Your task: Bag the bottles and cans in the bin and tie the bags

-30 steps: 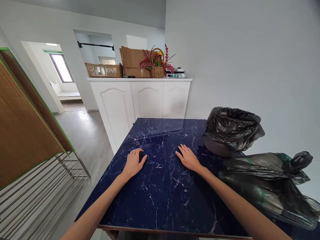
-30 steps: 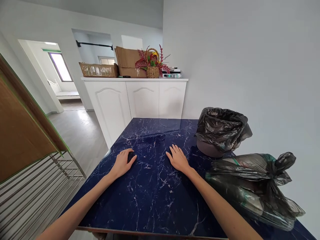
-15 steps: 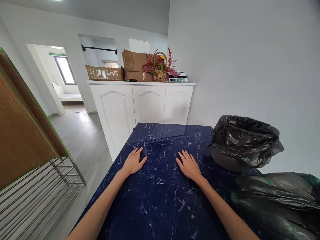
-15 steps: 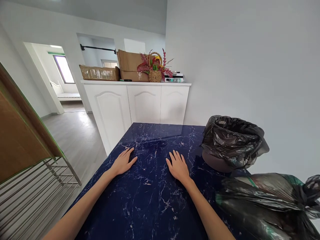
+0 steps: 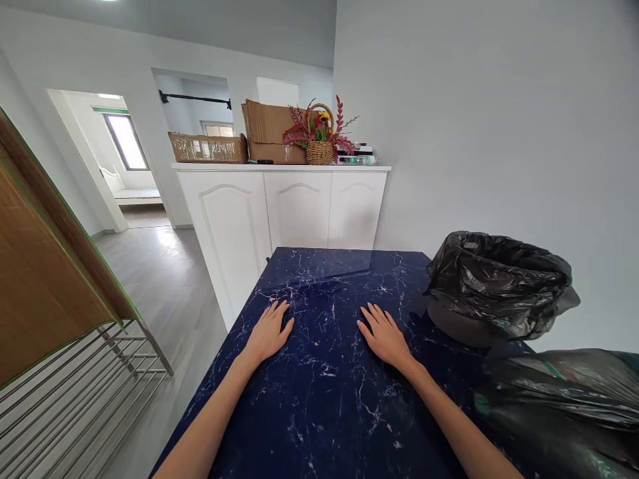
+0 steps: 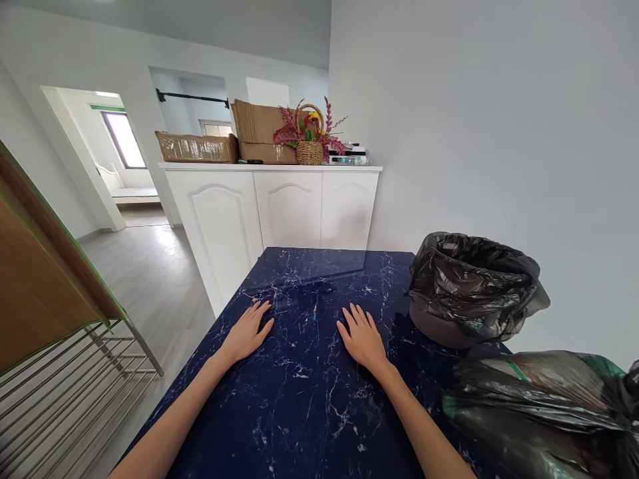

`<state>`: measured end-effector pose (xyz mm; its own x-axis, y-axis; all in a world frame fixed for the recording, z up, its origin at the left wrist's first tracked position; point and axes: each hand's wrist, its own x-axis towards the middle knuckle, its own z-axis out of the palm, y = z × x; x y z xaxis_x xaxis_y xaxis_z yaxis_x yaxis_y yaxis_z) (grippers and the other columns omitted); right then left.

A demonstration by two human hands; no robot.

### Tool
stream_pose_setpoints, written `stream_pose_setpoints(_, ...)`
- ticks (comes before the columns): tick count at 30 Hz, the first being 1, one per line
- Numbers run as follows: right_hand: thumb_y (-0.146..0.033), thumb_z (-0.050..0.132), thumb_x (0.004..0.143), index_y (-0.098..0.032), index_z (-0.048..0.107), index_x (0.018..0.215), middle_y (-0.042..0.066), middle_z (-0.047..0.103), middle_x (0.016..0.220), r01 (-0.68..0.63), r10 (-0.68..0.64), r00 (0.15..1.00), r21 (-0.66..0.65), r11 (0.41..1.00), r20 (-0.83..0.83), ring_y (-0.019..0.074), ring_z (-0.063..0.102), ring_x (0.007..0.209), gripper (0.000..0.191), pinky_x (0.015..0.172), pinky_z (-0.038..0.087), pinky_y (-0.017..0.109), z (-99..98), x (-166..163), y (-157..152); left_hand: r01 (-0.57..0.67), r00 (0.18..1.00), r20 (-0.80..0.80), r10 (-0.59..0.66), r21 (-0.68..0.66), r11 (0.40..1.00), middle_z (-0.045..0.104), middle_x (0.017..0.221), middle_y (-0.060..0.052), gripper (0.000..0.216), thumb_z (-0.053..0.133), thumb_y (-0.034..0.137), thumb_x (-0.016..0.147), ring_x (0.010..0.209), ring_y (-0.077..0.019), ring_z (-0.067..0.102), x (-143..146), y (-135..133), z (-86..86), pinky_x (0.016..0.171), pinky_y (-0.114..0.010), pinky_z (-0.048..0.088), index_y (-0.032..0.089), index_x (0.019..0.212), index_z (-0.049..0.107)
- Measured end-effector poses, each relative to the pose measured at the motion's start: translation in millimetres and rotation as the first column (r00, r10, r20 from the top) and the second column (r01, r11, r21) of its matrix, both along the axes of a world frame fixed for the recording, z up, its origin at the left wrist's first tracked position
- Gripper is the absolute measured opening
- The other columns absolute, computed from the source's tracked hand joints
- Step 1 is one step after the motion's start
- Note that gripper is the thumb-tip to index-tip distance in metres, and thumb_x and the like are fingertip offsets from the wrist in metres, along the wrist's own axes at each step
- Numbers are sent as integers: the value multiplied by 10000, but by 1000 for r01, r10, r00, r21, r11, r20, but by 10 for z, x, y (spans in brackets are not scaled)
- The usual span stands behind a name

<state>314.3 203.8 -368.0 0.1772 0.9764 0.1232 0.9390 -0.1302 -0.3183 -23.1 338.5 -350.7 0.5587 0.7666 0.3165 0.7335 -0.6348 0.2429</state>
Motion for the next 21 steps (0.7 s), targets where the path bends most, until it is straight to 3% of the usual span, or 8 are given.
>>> stream_pose_setpoints(8,-616,215,1099,-198,406,1678,63,305,1772,-2,2,1000,26,1000,-3,247,207,1660,739,1354,139,475,-28,-7,-7,12,999,43,-13,25,1000,544,1637,-123,532,427,467,1100,1584,-316,411,-28,-79,-40,1313,-543,320,208,1558,509)
stream_pose_setpoints(21,-630,191,1106,-199,391,1686,44,296,1774,-2,3,1000,25,1000,-29,247,196,1663,750,1360,137,476,-2,-47,-70,39,999,22,-39,9,999,513,1663,-112,517,391,461,1115,1611,-314,357,-42,-178,-1,1323,-546,301,199,1543,515)
